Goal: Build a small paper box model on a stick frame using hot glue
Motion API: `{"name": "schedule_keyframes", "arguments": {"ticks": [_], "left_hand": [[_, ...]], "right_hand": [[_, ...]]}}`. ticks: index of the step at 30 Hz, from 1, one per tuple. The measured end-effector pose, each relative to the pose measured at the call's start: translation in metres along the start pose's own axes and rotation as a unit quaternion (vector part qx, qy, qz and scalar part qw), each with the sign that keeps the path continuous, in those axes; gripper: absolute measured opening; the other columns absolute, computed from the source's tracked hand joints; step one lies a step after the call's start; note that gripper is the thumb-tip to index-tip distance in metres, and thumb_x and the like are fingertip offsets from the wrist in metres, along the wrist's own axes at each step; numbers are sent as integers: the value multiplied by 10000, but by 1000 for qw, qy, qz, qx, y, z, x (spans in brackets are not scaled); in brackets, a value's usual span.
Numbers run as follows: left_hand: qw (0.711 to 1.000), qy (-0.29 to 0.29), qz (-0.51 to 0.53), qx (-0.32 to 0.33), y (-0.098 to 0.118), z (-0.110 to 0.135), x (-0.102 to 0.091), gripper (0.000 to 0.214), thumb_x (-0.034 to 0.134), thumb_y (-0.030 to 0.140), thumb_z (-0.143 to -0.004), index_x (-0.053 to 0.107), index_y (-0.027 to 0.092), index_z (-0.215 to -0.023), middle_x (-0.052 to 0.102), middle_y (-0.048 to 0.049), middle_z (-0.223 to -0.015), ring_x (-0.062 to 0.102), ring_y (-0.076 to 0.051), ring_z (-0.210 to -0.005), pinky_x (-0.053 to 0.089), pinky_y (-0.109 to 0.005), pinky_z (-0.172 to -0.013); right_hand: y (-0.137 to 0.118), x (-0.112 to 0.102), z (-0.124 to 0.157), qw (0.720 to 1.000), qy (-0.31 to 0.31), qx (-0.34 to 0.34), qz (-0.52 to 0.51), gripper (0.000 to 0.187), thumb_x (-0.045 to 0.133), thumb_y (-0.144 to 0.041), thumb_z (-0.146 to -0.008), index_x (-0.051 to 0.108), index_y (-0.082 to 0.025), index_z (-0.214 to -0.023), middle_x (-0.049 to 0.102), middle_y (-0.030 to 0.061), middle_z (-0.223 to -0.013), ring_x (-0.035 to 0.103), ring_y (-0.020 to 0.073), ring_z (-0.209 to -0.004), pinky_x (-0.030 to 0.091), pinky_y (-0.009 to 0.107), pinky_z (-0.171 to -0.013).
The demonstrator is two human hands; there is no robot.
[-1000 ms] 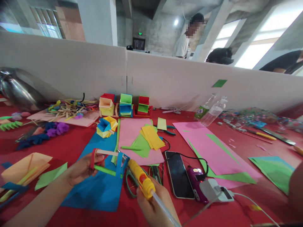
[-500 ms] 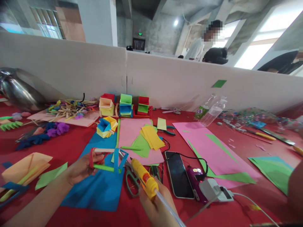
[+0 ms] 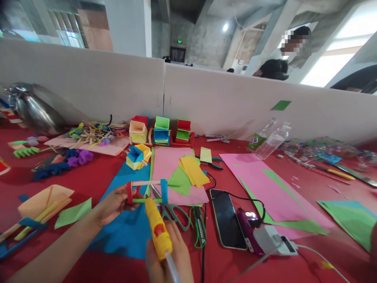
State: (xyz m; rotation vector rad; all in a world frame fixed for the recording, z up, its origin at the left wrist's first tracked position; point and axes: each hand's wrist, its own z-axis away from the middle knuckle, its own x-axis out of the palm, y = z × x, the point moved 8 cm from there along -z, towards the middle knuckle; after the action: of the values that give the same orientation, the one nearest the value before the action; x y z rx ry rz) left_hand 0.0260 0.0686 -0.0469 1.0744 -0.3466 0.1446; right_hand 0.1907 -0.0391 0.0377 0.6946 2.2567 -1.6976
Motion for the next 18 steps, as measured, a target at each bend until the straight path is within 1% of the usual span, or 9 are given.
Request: {"name": "schedule_keyframes", "arguments": {"ticks": [1, 2, 5, 8, 11, 14, 16, 18], "left_hand": [[1000, -9, -2, 4, 0, 1, 2, 335, 516, 123, -778, 485, 159, -1110, 674, -39, -702, 647, -152, -555, 485, -205, -456], [1000, -20, -5, 10, 0, 1, 5, 376, 531, 146, -775, 470, 171, -1145, 677, -38, -716, 651, -158, -570, 488, -212, -465], [997, -55, -23, 43, 3, 4, 11, 479, 585, 242, -757, 430, 191, -1208, 676, -37, -757, 651, -173, -591, 494, -239, -483], [993, -82, -31, 84, 8, 7, 15, 548, 614, 318, -739, 404, 192, -1230, 653, -20, -729, 645, -183, -622, 504, -264, -507], [990, -84, -40, 104, 12, 9, 16, 572, 613, 339, -737, 390, 183, -1240, 634, -11, -698, 639, -183, -630, 510, -275, -525], [993, -71, -50, 86, 11, 8, 13, 575, 605, 328, -740, 379, 170, -1244, 636, -14, -699, 632, -168, -570, 508, -278, -528], [995, -59, -48, 64, 10, 6, 11, 549, 601, 311, -740, 397, 158, -1226, 629, -6, -675, 625, -159, -535, 504, -271, -518], [997, -50, -44, 48, 10, 5, 9, 509, 595, 289, -740, 427, 143, -1198, 617, 1, -649, 618, -151, -519, 497, -259, -501]], "right_hand": [[-3, 8, -4, 999, -14, -29, 25, 113, 490, -294, -768, 560, -207, -752, 582, 31, -703, 574, 166, -644, 466, 240, -583], [-3, 14, -7, 998, -19, -44, 50, 100, 468, -263, -771, 547, -204, -754, 582, 34, -720, 571, 161, -637, 465, 235, -571], [0, 24, -15, 994, -14, -54, 98, 98, 431, -215, -777, 528, -198, -779, 573, 39, -741, 557, 153, -613, 461, 230, -538], [1, 30, -17, 993, -30, -56, 96, 106, 431, -215, -790, 535, -196, -778, 579, 48, -787, 571, 160, -686, 476, 236, -595], [3, 28, -16, 996, -36, -50, 61, 115, 457, -239, -793, 558, -184, -785, 600, 55, -799, 586, 169, -737, 486, 239, -640], [10, 22, -17, 999, -43, -22, 21, 185, 445, -270, -819, 581, -160, -881, 620, 61, -786, 598, 168, -710, 497, 234, -614], [10, 15, -20, 998, -58, -17, 32, 213, 442, -269, -826, 583, -157, -940, 625, 72, -826, 605, 175, -747, 502, 240, -638], [3, 8, -23, 992, -88, -47, 80, 209, 467, -248, -805, 586, -179, -963, 612, 80, -912, 600, 188, -837, 498, 254, -697]]}}
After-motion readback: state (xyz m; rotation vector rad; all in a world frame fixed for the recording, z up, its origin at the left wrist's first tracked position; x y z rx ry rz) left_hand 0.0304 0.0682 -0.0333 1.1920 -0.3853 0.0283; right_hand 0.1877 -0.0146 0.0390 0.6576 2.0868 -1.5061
